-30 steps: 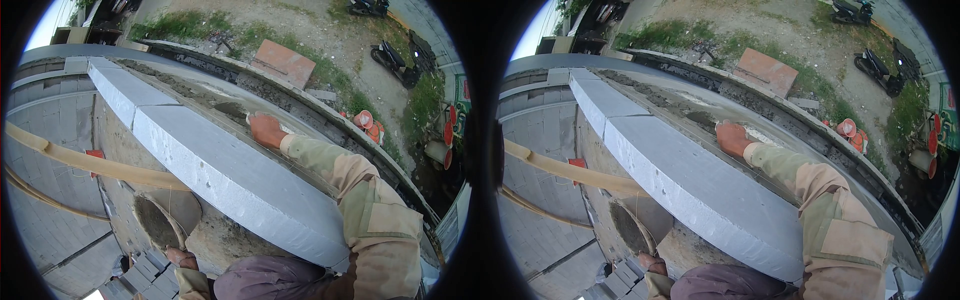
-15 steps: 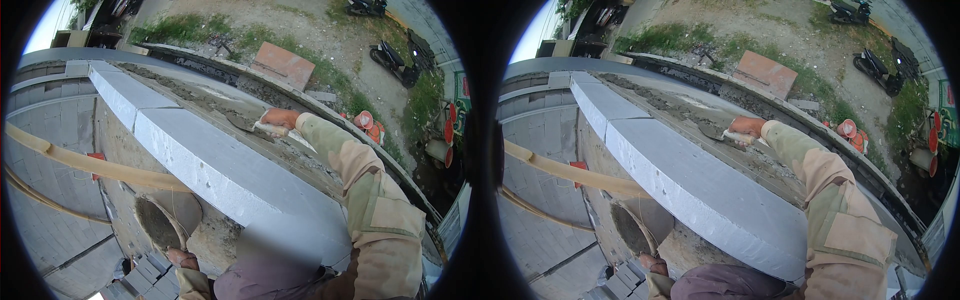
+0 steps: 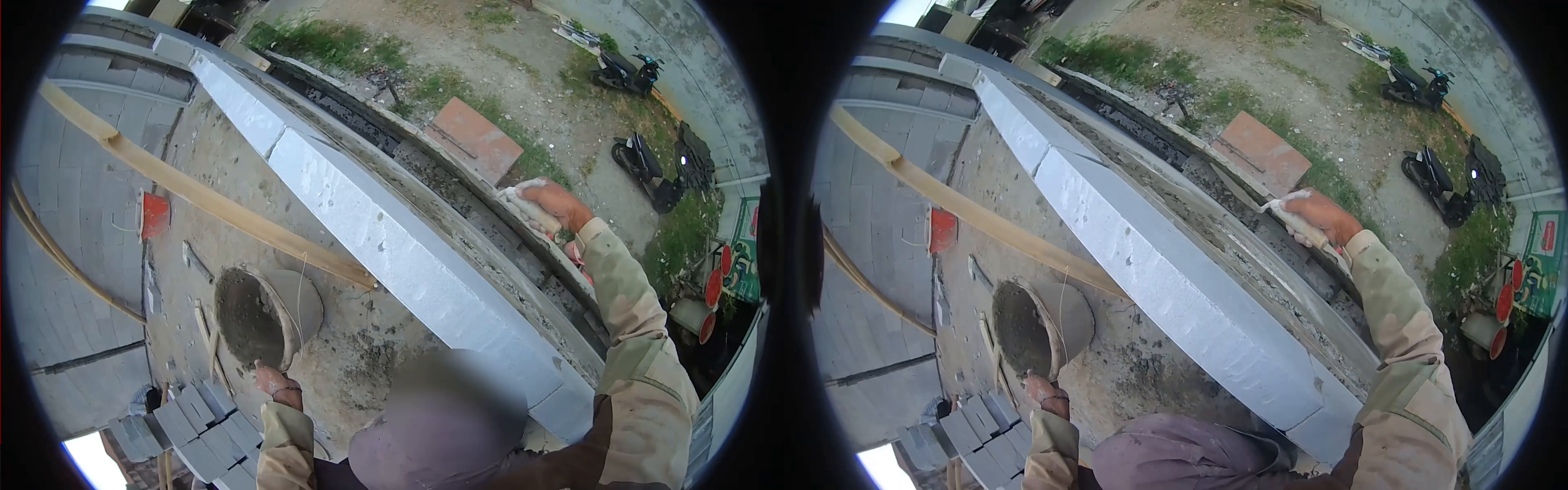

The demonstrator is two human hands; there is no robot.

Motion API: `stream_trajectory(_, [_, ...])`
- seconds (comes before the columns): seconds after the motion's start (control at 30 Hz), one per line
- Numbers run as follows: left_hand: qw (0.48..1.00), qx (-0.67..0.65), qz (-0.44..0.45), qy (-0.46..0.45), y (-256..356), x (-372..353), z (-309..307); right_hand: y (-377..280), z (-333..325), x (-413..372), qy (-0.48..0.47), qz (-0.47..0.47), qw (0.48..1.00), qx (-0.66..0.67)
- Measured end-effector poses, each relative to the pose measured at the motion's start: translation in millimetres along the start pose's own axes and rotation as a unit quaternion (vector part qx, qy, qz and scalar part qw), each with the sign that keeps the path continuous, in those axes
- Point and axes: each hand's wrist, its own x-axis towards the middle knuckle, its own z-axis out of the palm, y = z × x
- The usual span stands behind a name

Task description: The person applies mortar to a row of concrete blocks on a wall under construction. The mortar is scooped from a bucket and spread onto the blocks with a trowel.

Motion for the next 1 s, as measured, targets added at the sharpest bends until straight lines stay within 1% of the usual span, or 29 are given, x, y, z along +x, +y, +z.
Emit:
stream_trajectory(0.03, [0.995, -0.089, -0.022, -0.05, 2, -12, 0, -7, 1, -23, 0.019, -0.034, 0.999, -0.024])
stream_trajectory(0.07, [0.993, -0.1, -0.041, -0.047, 5, -17, 2, -19, 5, -52, 0.027, -0.047, 0.998, -0.031])
stream_trajectory(0.1, [0.992, -0.112, -0.038, -0.041, -16, 0, -3, -32, 10, -77, 0.026, -0.076, 0.995, -0.066])
stream_trajectory(0.13, [0.993, -0.103, -0.053, -0.024, -5, -13, 1, -52, 24, -105, 0.03, -0.083, 0.99, -0.105])
stream_trajectory(0.17, [0.992, -0.106, -0.064, -0.034, 11, -32, 0, -68, 48, -133, 0.059, -0.137, 0.979, -0.138])
stream_trajectory(0.2, [0.995, -0.085, -0.047, -0.001, -2, -23, 3, -90, 69, -159, 0.02, -0.169, 0.964, -0.205])
stream_trajectory(0.23, [0.991, -0.129, -0.035, -0.019, -3, -31, 2, -113, 94, -184, -0.024, -0.208, 0.939, -0.272])
stream_trajectory(0.27, [0.996, -0.082, -0.025, -0.017, 7, -44, 1, -126, 121, -197, -0.032, -0.215, 0.931, -0.295])
stream_trajectory(0.3, [0.996, -0.08, 0.001, -0.029, 7, -53, -1, -138, 149, -209, -0.024, -0.353, 0.811, -0.466])
stream_trajectory(0.33, [0.995, -0.097, -0.013, -0.023, 11, -61, -6, -149, 183, -224, -0.015, -0.472, 0.642, -0.604])
stream_trajectory(0.4, [0.993, -0.046, 0.068, -0.082, 23, -80, -17, -158, 296, -250, -0.076, -0.502, 0.565, -0.651])
stream_trajectory(0.43, [0.99, -0.029, 0.088, -0.102, 32, -96, -21, -158, 343, -251, -0.092, -0.431, 0.542, -0.716])
stream_trajectory(0.47, [0.987, -0.021, 0.103, -0.123, 36, -103, -34, -129, 393, -222, -0.077, -0.515, 0.413, -0.747])
stream_trajectory(0.5, [0.961, -0.108, 0.162, -0.194, 22, -91, -37, -117, 424, -211, -0.052, -0.472, 0.345, -0.81])
stream_trajectory(0.53, [0.961, -0.114, 0.16, -0.197, 21, -87, -40, -107, 440, -192, -0.069, -0.46, 0.313, -0.828])
stream_trajectory(0.57, [0.953, -0.111, 0.177, -0.218, 21, -83, -44, -96, 450, -171, -0.088, -0.446, 0.283, -0.845])
stream_trajectory(0.6, [0.945, -0.107, 0.196, -0.238, 20, -80, -47, -83, 453, -149, -0.085, -0.463, 0.264, -0.842])
stream_trajectory(0.63, [0.944, -0.11, 0.197, -0.239, 16, -75, -49, -71, 455, -130, -0.082, -0.481, 0.246, -0.837])
stream_trajectory(0.73, [0.934, -0.138, 0.199, -0.264, 9, -63, -56, -43, 464, -110, -0.085, -0.496, 0.248, -0.828])
stream_trajectory(0.77, [0.927, -0.176, 0.182, -0.276, 7, -61, -57, -38, 463, -105, -0.084, -0.495, 0.251, -0.828])
stream_trajectory(0.8, [0.92, -0.21, 0.163, -0.288, 8, -61, -59, -34, 466, -108, -0.119, -0.444, 0.275, -0.845])
stream_trajectory(0.83, [0.92, -0.205, 0.162, -0.292, 8, -62, -60, -29, 467, -111, -0.154, -0.39, 0.299, -0.857])
stream_trajectory(0.87, [0.927, -0.188, 0.159, -0.284, 10, -62, -59, -25, 469, -113, -0.153, -0.388, 0.304, -0.856])
stream_trajectory(0.93, [0.932, -0.172, 0.155, -0.279, 20, -70, -58, -23, 470, -118, -0.182, -0.319, 0.393, -0.843])
stream_trajectory(0.97, [0.93, -0.183, 0.148, -0.283, 25, -76, -59, -19, 469, -110, -0.179, -0.318, 0.396, -0.843])
stream_trajectory(1.0, [0.927, -0.196, 0.141, -0.286, 29, -81, -58, -18, 471, -103, -0.187, -0.295, 0.459, -0.817])
